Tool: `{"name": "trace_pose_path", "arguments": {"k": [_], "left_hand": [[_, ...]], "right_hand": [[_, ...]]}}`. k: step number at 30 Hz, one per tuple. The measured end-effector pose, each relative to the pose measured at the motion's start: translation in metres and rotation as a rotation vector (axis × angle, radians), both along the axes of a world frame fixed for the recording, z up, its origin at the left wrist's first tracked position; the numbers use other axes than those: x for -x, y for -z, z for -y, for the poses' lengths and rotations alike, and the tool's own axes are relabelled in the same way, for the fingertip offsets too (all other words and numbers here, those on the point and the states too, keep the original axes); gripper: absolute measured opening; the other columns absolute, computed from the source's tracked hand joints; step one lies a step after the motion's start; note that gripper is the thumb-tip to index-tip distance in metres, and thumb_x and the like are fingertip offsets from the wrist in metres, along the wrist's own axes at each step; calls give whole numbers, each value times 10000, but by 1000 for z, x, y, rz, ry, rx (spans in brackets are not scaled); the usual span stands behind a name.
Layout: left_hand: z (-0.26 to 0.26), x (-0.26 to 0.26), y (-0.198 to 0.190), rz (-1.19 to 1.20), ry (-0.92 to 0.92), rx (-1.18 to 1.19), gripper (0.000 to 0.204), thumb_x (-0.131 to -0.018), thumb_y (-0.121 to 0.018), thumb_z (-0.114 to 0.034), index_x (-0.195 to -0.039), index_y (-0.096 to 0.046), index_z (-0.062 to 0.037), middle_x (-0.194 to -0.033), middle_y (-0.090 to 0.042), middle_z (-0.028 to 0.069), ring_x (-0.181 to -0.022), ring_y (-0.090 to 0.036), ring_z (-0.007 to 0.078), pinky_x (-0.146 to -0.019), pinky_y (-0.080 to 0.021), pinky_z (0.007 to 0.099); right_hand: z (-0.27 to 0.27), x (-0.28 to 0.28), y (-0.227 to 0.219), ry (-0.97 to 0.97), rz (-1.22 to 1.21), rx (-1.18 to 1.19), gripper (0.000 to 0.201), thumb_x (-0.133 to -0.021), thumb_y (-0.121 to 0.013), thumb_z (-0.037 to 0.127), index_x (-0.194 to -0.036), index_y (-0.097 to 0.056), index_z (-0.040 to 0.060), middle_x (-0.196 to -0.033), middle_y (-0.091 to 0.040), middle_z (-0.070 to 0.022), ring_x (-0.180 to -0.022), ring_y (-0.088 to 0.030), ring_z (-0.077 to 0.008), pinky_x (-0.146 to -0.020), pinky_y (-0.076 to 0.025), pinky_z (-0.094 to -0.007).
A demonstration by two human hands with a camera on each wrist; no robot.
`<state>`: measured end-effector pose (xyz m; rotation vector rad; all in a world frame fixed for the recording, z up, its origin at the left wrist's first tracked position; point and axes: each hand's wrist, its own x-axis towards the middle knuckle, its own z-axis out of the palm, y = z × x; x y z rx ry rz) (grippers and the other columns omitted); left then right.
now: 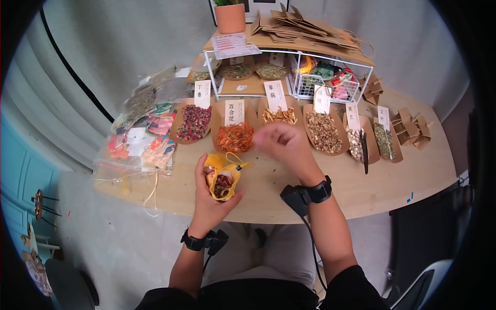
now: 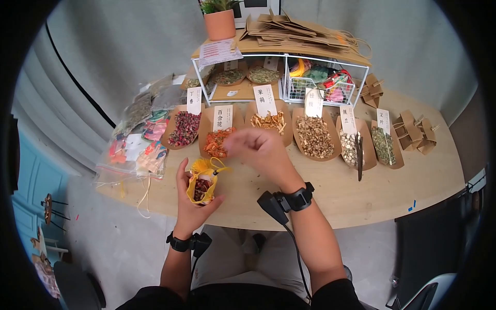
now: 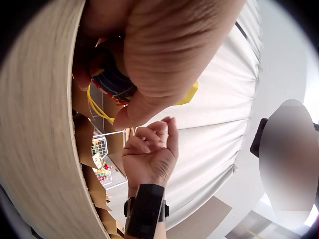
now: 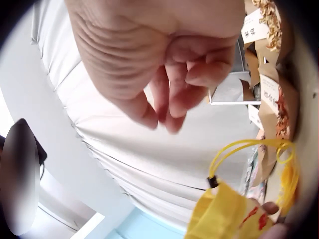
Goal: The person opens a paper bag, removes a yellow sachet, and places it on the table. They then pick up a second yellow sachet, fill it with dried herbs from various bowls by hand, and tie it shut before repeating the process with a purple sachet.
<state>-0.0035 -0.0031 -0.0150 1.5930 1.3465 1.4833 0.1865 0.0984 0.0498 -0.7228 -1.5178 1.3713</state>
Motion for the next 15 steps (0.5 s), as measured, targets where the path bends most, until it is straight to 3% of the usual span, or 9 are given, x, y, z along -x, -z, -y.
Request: {"name": "trace_pose_path", "arguments": {"k": [3,6,7,10,13,15], "left_hand": [[-1,-2,-2,22,-3,2,1081,-688,-816,4,-1511,-122,-91,-1173,-406,88,-1032,-516,160,-880,-468,282],[1,-5,-5,32,-3,27,1067,-697,-795,16,-1510,-111,-80,-1192,-423,100,-1039,-528,165,-889,-469,290],[-1,-4,0,23,13,29,1059,-705,-779,21,-1511,-99,-74,-1204,-451,104,-1040,-540,168,-903,-475,303],[1,-1,10,-77,12,50,998,-717,-804,-38,-1484,-168,4,-1270,-464,162,-1084,-572,241,-922,-484,341],[1,1,12,-296,-45,24,992,-704,-805,-37,-1482,-190,4,-1265,-468,174,-1069,-578,253,-907,-488,342],[0,1,10,-335,-47,-37,1008,-701,-805,-34,-1488,-174,0,-1264,-469,175,-1068,-577,246,-906,-490,341]], "right_hand": [[12,-2,-4,-251,190,-195,145,-869,-737,191,-847,-744,49,-657,-646,28,-568,-511,-3,-501,-361,-208],[20,6,-13,-325,528,-259,156,-843,-753,250,-823,-758,95,-564,-579,-7,-523,-520,-64,-485,-354,-267],[20,10,-7,-259,633,-441,147,-837,-757,271,-884,-764,131,-548,-572,-32,-508,-557,-79,-498,-395,-255],[26,18,5,-95,776,-754,175,-839,-717,314,-863,-751,144,-612,-620,-64,-554,-619,-224,-532,-451,-336],[28,22,11,-106,904,-750,193,-846,-678,341,-859,-737,157,-672,-653,-71,-624,-629,-301,-566,-474,-401],[30,22,14,-106,857,-728,187,-850,-671,336,-874,-732,160,-687,-656,-66,-634,-634,-296,-572,-478,-400]]}}
